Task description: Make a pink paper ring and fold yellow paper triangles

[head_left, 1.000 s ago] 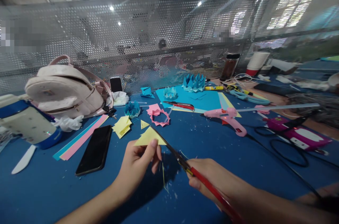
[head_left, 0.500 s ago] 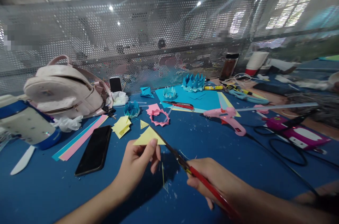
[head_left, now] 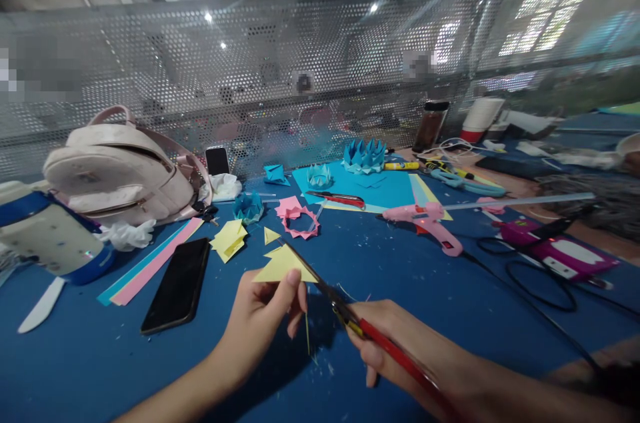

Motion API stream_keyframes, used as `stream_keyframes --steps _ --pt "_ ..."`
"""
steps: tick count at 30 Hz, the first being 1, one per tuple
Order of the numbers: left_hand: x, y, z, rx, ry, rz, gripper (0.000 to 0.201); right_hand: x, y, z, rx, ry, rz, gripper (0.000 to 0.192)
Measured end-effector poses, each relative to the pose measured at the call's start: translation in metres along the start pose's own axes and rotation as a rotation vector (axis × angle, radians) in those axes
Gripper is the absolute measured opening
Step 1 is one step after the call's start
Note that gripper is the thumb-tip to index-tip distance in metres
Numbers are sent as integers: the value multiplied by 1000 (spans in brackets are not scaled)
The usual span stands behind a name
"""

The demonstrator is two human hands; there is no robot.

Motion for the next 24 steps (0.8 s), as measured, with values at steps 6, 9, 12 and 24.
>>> stream_keyframes --steps 6,9,12,24 --pt "4 -4 -4 -11 10 -27 60 3 3 5 8 43 18 46" --pt "6 -4 -2 -21 15 -44 62 8 6 6 1 77 3 48" --pt "7 -4 -1 -32 20 -47 63 10 8 7 1 124 15 50" --pt "8 -2 -8 -61 2 -54 63 7 9 2 104 56 -12 51"
Point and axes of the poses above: each hand's wrist, its own y-axis towards the middle knuckle, its own x-axis out of the palm, z = x × y, the point moved 10 cm from there along y, towards the middle knuckle, and after that the axes turned 12 degrees about z, right-handed, at the moved point
